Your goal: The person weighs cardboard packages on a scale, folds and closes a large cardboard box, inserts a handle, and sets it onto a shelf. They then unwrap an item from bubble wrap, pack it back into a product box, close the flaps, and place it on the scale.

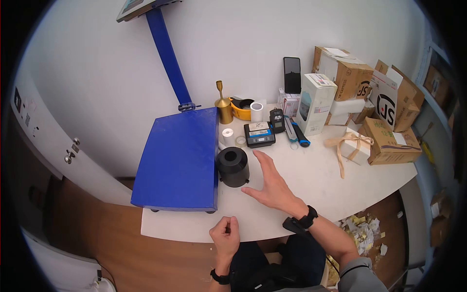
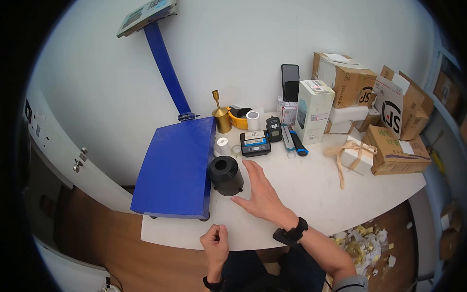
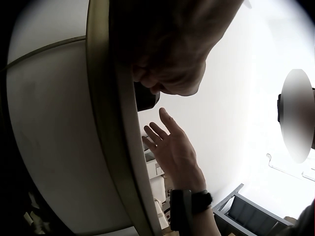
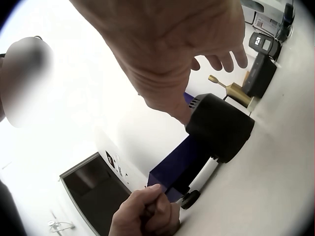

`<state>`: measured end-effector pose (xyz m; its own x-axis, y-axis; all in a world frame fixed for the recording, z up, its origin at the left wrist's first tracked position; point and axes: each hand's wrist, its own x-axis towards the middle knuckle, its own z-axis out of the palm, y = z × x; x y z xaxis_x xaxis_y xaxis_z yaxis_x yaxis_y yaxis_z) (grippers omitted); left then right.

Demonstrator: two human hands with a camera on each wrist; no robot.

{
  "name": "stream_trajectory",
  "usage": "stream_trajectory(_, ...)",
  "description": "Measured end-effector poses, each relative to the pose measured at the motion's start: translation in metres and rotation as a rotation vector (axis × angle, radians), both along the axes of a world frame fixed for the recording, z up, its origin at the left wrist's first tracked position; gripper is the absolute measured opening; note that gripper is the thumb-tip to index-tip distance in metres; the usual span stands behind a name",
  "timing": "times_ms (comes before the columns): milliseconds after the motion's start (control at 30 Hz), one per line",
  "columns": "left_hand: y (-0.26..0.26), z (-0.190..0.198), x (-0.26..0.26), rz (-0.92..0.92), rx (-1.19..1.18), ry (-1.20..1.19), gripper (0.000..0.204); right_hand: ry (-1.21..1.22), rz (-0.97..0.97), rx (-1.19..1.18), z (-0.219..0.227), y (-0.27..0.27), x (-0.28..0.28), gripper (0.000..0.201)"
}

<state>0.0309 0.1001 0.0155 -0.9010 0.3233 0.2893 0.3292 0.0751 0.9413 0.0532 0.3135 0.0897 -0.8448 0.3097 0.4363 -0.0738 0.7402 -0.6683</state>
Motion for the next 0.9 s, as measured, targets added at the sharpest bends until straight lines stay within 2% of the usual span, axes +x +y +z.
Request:
stream_trajectory(133, 0.001, 0.003, 0.000, 0.003, 0.014, 0.013, 0.027, -0.036, 0.000, -0.077, -0.006, -0.010, -0.042, 0.117)
stream_trajectory(333, 0.001, 0.001, -0.001, 0.000, 0.002, 0.012, 0.027, -0.087, -0.017, -0.182, -0.009, -0.007, -0.056, 0.113)
stream_trajectory(467, -0.002, 0.002, 0.000, -0.003, 0.000, -0.009, 0.027, 0.001, -0.182, -0.162, -0.005, 0.011, -0.024, 0.109)
stream_trajectory(667, 0.001, 0.004, 0.001, 0.013, 0.005, 0.031, 0.029, 0.004, -0.551, -0.090, -0.001, 0.079, 0.046, 0.107)
stream_trajectory(900, 0.000, 0.001, 0.000, 0.007, -0.031, 0.032, 0.031, -0.022, -0.683, -0.087, -0.011, 0.113, 0.078, 0.108)
